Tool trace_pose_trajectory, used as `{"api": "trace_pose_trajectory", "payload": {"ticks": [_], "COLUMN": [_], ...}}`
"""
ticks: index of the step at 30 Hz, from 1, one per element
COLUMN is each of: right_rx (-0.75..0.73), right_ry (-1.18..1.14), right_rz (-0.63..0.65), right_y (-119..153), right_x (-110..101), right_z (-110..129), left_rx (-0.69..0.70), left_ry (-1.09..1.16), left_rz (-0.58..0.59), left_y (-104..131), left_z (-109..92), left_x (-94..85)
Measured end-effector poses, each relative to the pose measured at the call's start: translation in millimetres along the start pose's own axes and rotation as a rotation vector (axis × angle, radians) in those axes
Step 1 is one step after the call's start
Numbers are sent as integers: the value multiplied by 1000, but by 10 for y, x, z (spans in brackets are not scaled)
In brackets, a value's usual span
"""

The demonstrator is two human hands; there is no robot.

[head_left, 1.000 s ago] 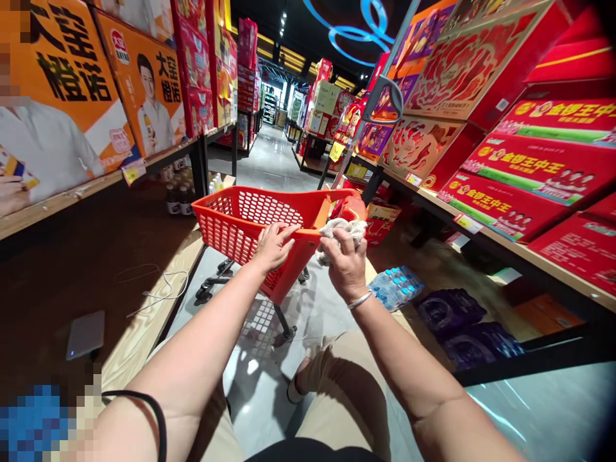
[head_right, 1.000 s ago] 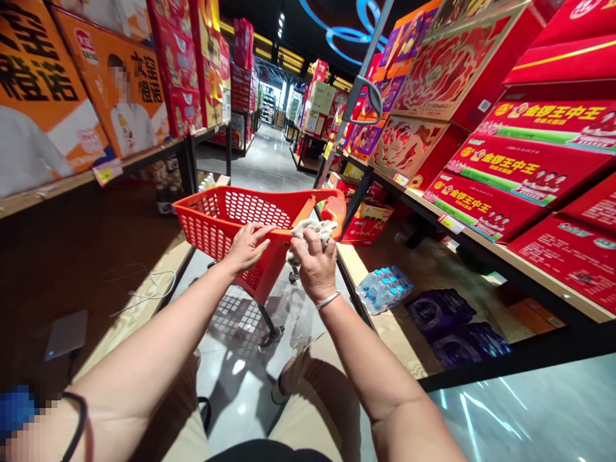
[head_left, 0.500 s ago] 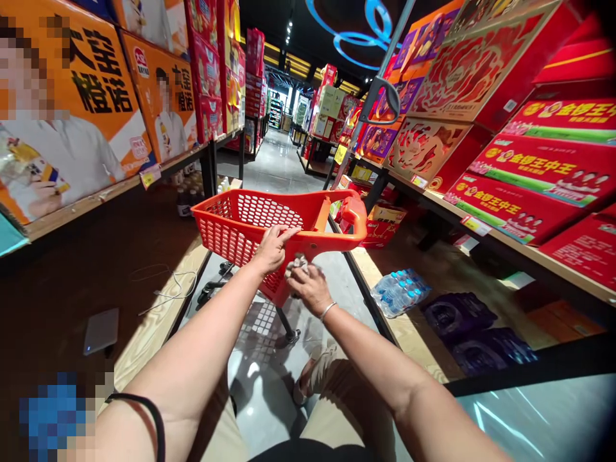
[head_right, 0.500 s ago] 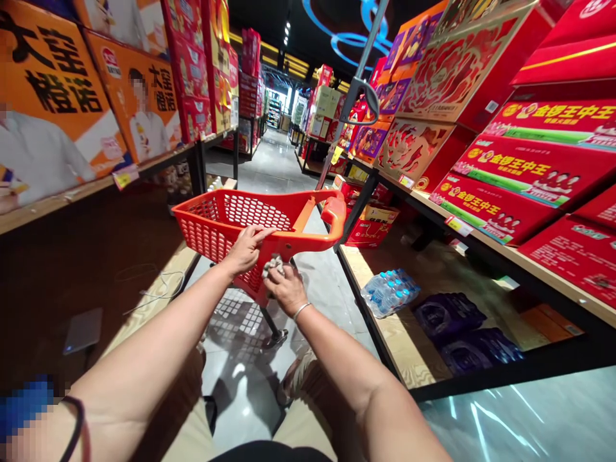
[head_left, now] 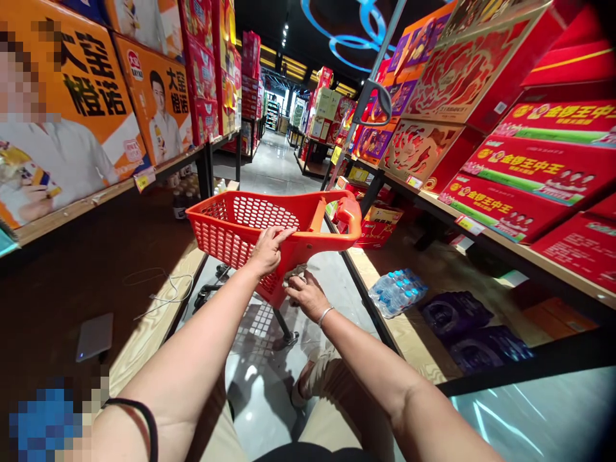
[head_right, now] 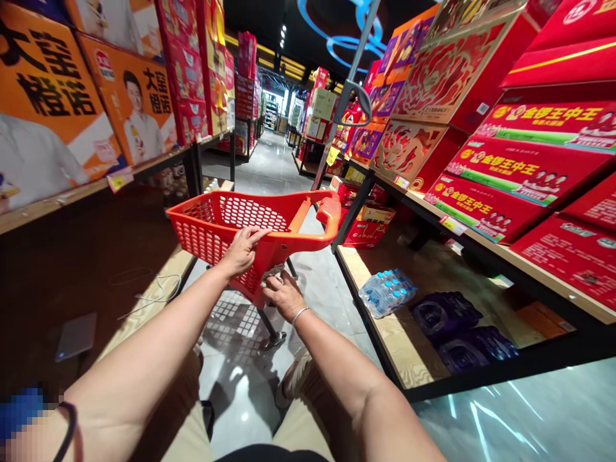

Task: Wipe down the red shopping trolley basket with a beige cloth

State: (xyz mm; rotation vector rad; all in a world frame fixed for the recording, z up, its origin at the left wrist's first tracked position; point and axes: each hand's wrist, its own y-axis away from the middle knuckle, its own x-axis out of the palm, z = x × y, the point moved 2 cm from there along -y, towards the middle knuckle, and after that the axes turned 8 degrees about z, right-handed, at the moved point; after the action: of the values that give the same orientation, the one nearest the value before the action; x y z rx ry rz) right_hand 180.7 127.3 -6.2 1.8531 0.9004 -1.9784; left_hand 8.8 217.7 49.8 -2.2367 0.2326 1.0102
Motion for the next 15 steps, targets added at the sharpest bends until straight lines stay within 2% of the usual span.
{"api": "trace_pose_trajectory", "payload": {"ticks": [2,4,7,9,12,15], "right_rx": [-19,13,150,217,210,138], "right_ry": [52,107,125,59,-101,-107], "right_rz": [-57,-208,-484,-566,-604,-557], "right_y": [66,154,270,299,299,299], "right_x": [-208,-566,-1175,-1453,-1586,-1552], "right_z": [-15,-102,-324,-453,-478,-299], "left_rx": [10,20,24,30,41,33], "left_ry": [9,18,16,6,-4,-14], "left_rz": [-8,-29,-51,-57,-80,-95], "left_y": [17,44,88,114,150,183], "left_z": [6,9,11,12,14,24], "left_x": [-12,-20,-30,-40,-69,-117]}}
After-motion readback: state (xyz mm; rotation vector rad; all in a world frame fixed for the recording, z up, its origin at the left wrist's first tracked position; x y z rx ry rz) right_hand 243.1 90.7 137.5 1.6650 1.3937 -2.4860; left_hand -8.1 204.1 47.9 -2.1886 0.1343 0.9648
